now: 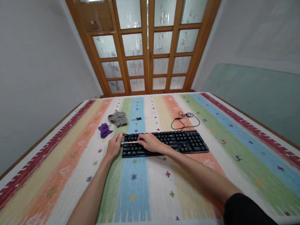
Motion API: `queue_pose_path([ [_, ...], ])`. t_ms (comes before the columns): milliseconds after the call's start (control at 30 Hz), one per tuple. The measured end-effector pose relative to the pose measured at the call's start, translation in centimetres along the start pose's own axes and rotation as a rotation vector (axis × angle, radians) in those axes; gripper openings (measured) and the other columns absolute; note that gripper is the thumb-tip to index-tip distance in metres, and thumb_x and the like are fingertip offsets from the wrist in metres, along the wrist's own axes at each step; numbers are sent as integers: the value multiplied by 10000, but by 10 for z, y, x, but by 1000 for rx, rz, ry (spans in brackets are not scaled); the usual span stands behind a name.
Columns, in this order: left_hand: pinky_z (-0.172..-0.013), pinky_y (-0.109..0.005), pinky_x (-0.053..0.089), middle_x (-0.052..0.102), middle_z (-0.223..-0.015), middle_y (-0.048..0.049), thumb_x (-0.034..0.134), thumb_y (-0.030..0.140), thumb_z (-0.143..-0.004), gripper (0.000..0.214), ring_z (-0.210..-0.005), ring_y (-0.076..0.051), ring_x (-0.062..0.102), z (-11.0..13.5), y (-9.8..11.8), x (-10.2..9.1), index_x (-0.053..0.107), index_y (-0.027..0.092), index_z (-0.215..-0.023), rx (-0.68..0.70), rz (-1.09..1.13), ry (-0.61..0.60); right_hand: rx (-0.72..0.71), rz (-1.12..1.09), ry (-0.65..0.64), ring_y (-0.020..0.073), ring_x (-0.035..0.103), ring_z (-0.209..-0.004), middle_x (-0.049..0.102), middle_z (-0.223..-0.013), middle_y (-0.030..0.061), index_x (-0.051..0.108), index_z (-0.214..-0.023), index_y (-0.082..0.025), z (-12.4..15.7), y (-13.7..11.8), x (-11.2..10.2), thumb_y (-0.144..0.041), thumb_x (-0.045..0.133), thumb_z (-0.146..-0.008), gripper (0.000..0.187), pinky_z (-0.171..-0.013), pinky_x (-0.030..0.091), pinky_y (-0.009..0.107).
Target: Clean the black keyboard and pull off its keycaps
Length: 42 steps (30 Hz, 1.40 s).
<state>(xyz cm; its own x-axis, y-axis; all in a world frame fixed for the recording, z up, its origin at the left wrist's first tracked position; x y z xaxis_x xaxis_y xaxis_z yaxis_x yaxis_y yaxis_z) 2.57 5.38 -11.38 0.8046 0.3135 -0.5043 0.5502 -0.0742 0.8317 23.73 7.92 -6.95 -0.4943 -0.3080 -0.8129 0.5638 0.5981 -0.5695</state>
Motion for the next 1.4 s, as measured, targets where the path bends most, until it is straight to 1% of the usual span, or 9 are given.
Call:
queue_pose_path([
  [100,-828,-337,521,732,-1026,-75,431,532,-867,478,-915,-233,659,-1,0,1,705,166,-1007,7,10,-5,5,1,-7,148,558,-712,682,-781,43,704,-856,-155,5,4,-3,-180,588,-895,125,-672,346,242],
  [233,-852,-335,525,733,-1029,-82,478,534,-835,471,-943,-238,662,-2,-1,2,699,155,-1007,15,41,-10,12,1,4,137,536,-679,668,-742,34,703,-827,-152,14,16,-9,-167,591,-887,128,-664,341,239],
  [433,-803,-335,545,720,-1080,-97,528,540,-807,488,-860,-232,689,0,-1,3,674,147,-1057,-10,51,-38,56,-2,4,118,495,-612,630,-670,15,705,-798,-147,26,31,-21,-161,601,-872,128,-626,325,231],
  [600,-784,-348,550,716,-1091,-113,543,567,-792,520,-839,-243,699,0,-1,3,667,141,-1065,-23,49,-37,67,1,-25,135,527,-642,647,-698,35,712,-800,-142,35,38,-32,-167,591,-873,143,-635,342,246],
  [733,-775,-345,553,719,-1089,-114,547,588,-788,535,-847,-247,701,1,1,2,668,147,-1064,-15,49,-34,67,11,-53,133,517,-627,639,-681,29,711,-789,-145,40,45,-39,-169,590,-869,147,-618,341,244],
  [867,-746,-338,556,721,-1084,-116,542,592,-786,541,-808,-239,703,1,2,2,669,146,-1067,-22,38,-35,68,21,-59,133,520,-625,636,-675,24,709,-788,-145,45,51,-49,-168,600,-860,133,-615,341,242],
  [1067,-733,-348,558,721,-1080,-126,542,593,-784,557,-760,-233,704,1,2,3,664,141,-1084,-19,33,-31,103,102,-43,153,554,-647,666,-713,43,707,-786,-151,58,63,-66,-197,590,-867,149,-617,343,247],
  [1200,-741,-345,559,719,-1091,-127,542,585,-790,552,-770,-230,704,1,2,3,661,140,-1094,-11,35,-33,142,161,8,175,582,-699,690,-772,59,714,-805,-164,71,74,-71,-226,591,-873,153,-639,352,255],
  [1400,-710,-329,553,721,-1090,-119,533,569,-798,536,-750,-221,697,2,3,2,658,146,-1101,-8,-4,-36,181,196,33,179,578,-688,682,-740,55,706,-803,-166,89,83,-77,-233,576,-882,166,-636,335,266],
])
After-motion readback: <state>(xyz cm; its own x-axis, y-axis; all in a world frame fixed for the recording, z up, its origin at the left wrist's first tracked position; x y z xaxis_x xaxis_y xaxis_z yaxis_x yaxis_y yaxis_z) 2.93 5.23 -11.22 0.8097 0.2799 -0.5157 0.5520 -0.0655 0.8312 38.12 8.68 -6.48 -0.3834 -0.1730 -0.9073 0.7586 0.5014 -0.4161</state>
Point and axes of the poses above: each hand's wrist, its own z-axis away from the middle knuckle, its own x-axis out of the palm, y = z × x, the point moved 2 cm from there along -z, towards the middle knuckle
